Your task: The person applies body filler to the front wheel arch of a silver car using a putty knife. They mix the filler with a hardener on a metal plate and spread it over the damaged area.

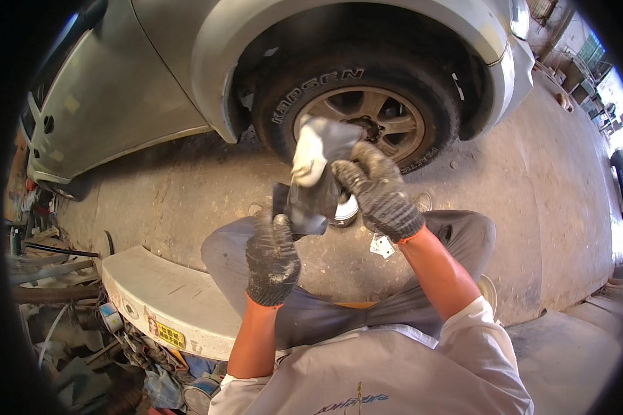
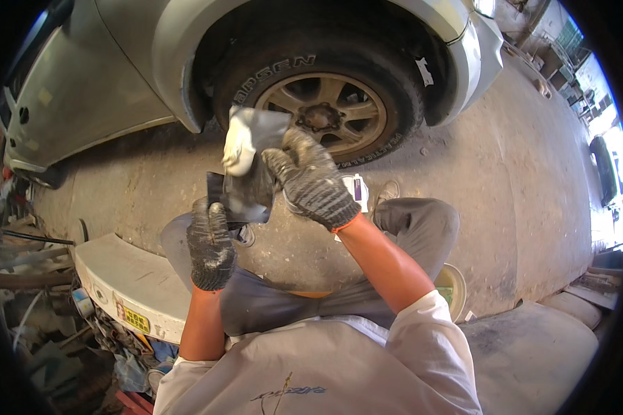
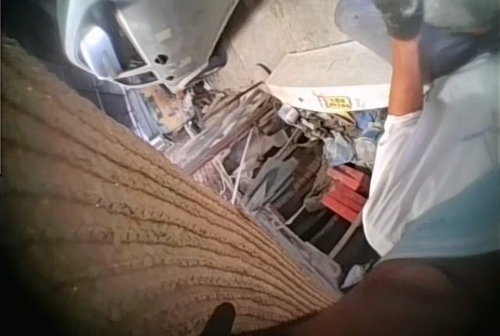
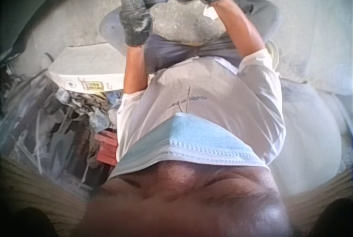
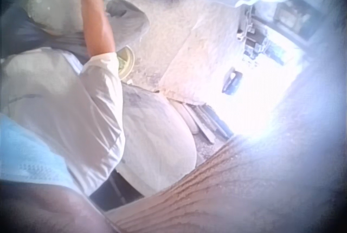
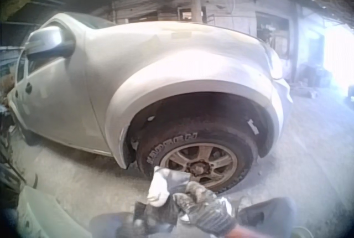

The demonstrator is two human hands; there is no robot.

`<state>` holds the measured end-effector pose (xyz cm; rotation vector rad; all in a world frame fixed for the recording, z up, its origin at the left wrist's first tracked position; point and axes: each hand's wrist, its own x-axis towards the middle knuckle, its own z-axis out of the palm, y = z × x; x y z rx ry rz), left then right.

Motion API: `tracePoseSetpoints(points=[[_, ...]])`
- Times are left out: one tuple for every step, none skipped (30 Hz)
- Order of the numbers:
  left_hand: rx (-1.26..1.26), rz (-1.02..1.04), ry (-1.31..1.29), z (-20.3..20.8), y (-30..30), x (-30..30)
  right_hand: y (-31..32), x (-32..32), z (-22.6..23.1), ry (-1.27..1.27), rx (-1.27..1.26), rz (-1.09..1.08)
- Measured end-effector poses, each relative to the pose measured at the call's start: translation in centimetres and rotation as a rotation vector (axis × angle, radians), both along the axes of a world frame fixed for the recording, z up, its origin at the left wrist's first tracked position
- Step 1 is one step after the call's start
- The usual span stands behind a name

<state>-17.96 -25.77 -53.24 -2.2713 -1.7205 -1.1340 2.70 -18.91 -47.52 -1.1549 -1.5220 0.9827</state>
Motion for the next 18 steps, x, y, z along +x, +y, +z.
tracePoseSetpoints(points=[[-0.119,-0.002,-0.215,0.3,-0.1,-0.1,0.1,0.2,0.4,0.121,-0.083,-0.041],[-0.215,0.012,-0.439,0.5,-0.2,-0.2,0.0,0.4,0.6,0.06,0.03,-0.109],[-0.317,-0.014,-0.761,0.9,-0.3,-0.4,-0.2,0.5,0.8,0.04,0.051,-0.081],[-0.41,-0.051,-1.091,1.2,-0.4,-0.5,-0.4,0.7,1.0,0.02,0.083,-0.078],[-0.482,-0.09,-1.229,1.5,-0.4,-0.6,-0.8,0.7,1.1,-0.059,0.069,0.01],[-0.498,-0.076,-1.231,1.6,-0.4,-0.6,-1.0,0.8,1.2,-0.114,0.112,0.1],[-0.501,-0.06,-1.25,1.7,-0.5,-0.6,-1.4,1.0,1.3,-0.116,-0.018,0.204],[-0.479,-0.117,-1.276,1.6,-0.5,-0.6,-1.5,1.2,1.4,-0.177,0.034,0.284],[-0.471,-0.035,-1.241,1.5,-0.4,-0.7,-1.7,1.5,1.6,-0.314,0.062,0.257],[-0.44,-0.025,-1.208,1.3,-0.3,-0.8,-1.7,1.6,1.7,-0.396,0.166,0.26],[-0.394,-0.023,-1.169,1.1,-0.1,-1.0,-1.7,2.0,2.0,-0.476,0.257,0.274],[-0.395,0.013,-1.158,0.8,0.0,-1.1,-1.7,2.3,2.2,-0.542,0.361,0.297],[-0.382,0.039,-1.141,0.4,0.1,-1.0,-1.7,2.3,2.4,-0.612,0.425,0.299],[-0.367,0.062,-1.125,0.1,0.2,-1.0,-1.8,2.4,2.5,-0.638,0.526,0.259],[-0.251,0.069,-0.885,-0.2,0.5,-0.9,-2.0,2.2,2.4,-0.668,0.586,0.202],[-0.137,0.076,-0.645,-0.5,0.7,-0.6,-2.1,2.1,2.3,-0.693,0.644,0.127],[-0.026,0.084,-0.402,-0.6,0.8,-0.4,-2.4,1.7,2.1,-0.693,0.658,0.121],[-0.09,0.13,-0.495,-0.7,0.9,-0.1,-2.7,1.3,1.7,-0.747,0.722,0.165]])
